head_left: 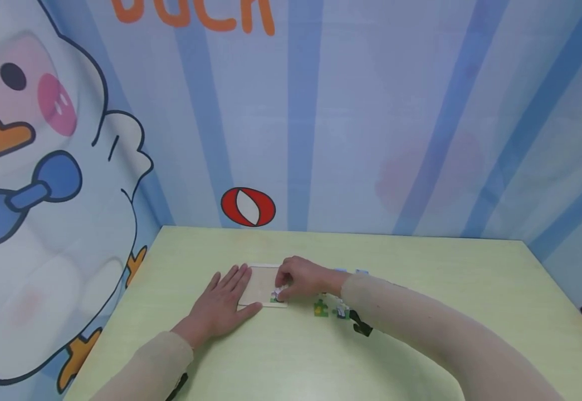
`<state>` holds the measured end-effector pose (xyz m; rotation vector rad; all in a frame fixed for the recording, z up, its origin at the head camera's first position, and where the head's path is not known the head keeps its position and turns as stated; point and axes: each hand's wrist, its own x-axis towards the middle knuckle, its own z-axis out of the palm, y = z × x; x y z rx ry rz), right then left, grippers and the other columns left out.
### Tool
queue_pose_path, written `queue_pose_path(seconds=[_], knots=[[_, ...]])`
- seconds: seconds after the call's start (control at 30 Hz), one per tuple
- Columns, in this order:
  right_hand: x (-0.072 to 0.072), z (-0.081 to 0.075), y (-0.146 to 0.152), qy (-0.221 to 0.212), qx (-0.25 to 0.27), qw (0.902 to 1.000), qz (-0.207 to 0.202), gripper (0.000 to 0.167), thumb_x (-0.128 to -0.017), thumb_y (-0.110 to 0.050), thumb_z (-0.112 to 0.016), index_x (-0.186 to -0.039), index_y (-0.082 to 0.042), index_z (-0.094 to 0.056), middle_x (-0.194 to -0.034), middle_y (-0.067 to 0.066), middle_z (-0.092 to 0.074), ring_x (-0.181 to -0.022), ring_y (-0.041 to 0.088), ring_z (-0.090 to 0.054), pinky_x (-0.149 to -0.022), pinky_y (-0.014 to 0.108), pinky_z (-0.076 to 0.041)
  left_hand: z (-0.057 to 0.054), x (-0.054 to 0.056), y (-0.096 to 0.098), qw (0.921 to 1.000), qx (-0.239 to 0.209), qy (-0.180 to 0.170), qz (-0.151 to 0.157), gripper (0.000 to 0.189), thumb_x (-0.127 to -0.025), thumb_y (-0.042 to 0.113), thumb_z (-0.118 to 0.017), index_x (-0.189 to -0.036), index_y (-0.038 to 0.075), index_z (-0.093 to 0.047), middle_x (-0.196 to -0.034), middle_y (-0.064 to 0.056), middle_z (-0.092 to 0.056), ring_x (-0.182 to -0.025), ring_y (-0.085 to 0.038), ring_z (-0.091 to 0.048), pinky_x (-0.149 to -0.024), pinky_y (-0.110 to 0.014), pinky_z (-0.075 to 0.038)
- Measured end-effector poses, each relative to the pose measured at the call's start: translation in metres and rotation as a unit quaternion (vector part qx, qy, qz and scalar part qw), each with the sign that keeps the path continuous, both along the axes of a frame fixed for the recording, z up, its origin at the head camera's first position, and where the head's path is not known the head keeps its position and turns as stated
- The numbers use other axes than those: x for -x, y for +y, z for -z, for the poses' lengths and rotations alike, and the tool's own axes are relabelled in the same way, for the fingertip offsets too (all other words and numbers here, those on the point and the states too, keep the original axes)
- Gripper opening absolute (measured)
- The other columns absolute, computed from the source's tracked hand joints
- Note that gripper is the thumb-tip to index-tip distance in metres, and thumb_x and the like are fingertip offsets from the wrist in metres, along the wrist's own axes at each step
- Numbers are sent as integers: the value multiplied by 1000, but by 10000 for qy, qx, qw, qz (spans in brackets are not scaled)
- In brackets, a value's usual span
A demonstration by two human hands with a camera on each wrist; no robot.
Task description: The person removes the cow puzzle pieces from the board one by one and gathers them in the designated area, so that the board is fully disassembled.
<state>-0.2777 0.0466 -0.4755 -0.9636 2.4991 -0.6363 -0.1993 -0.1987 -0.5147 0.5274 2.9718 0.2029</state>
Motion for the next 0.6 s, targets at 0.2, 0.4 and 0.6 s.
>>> queue_pose_path(seconds=[0.2,0.4,0.6], knots=[[1,0,-3,-17,-65,10000,38,15,-93,-26,-86,-99,-17,-74,-97,-6,-63,-95,13,-55,-91,30,-50,-2,1,1,10000,92,-18,0,92,-105,67,-49,-171,8,-22,-178,-11,-19,-165,-34,-14,-131,-61,-13],[2,1,-4,-122,-40,9999,102,17,-93,-25,-86,-100,-16,-73,-95,-5,-65,-93,14,-57,-90,30,-51,-3,0,1,9999,99,-25,5,92,-105,66,-50,-171,8,-22,-178,-11,-19,-165,-34,-14,-131,-60,-14],[1,1,-5,-255,-38,9995,195,17,-93,-24,-86,-100,-17,-72,-94,-5,-65,-91,14,-57,-88,29,-52,-3,1,0,10000,85,-38,25,92,-105,66,-50,-171,8,-22,-178,-11,-19,-165,-34,-14,-131,-60,-14]])
